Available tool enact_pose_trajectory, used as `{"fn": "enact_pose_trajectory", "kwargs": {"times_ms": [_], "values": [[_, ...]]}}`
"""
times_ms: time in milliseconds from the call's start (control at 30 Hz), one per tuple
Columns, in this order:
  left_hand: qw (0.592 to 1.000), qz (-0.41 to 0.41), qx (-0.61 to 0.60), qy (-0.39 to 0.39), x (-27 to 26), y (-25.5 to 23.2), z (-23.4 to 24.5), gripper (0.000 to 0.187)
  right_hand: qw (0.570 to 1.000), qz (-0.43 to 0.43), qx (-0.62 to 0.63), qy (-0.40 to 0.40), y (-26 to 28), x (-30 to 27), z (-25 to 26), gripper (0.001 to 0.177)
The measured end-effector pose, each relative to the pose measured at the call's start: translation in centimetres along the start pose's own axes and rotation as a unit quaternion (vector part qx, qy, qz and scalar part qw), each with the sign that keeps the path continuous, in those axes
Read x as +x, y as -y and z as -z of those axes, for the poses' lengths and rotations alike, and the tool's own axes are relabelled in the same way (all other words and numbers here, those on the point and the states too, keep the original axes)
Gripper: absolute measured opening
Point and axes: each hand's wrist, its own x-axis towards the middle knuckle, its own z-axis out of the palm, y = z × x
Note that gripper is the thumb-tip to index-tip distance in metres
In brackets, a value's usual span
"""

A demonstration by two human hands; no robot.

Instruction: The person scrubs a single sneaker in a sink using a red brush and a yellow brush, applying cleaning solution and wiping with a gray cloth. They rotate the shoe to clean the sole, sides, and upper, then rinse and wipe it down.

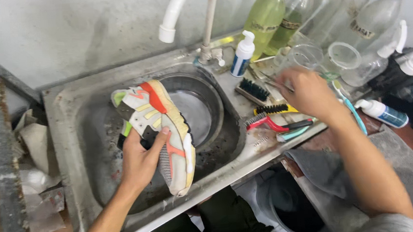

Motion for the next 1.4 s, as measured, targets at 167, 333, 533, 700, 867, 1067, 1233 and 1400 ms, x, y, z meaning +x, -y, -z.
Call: {"fn": "enact_pose_trajectory", "kwargs": {"times_ms": [167, 333, 533, 700, 867, 1067, 1233, 1400], "values": [[1.000, -0.006, 0.028, -0.002, -0.3, -1.6, -0.8, 0.037, 0.981, -0.013, -0.028, 0.192, -6.8, -2.2, -4.6, 0.025], [0.999, 0.016, 0.036, -0.033, -0.4, -1.7, -0.2, 0.036, 0.993, 0.039, 0.038, 0.102, -6.7, -3.9, -2.2, 0.025], [0.999, 0.034, 0.008, 0.017, -0.6, -0.6, 1.0, 0.039, 0.984, 0.154, 0.075, -0.042, -3.0, -4.5, 1.5, 0.024], [0.996, 0.073, 0.008, 0.042, -2.1, 0.3, 1.1, 0.041, 0.949, 0.290, 0.121, -0.027, 4.8, -4.5, 2.4, 0.085], [0.999, 0.028, 0.004, -0.029, -3.0, 2.8, 1.0, 0.035, 0.886, 0.437, 0.127, -0.094, 13.1, -5.1, 1.8, 0.079], [0.996, 0.035, 0.037, -0.068, -3.4, 3.1, 1.7, 0.034, 0.834, 0.520, 0.142, -0.121, 17.7, -4.5, 1.2, 0.061], [0.997, 0.013, 0.019, -0.069, -3.1, 4.0, 1.7, 0.037, 0.828, 0.505, 0.183, -0.160, 18.5, -3.2, -0.3, 0.047], [0.998, 0.048, -0.001, -0.050, -3.0, 4.0, 1.6, 0.043, 0.828, 0.499, 0.195, -0.165, 18.3, 0.0, -1.9, 0.046]]}}
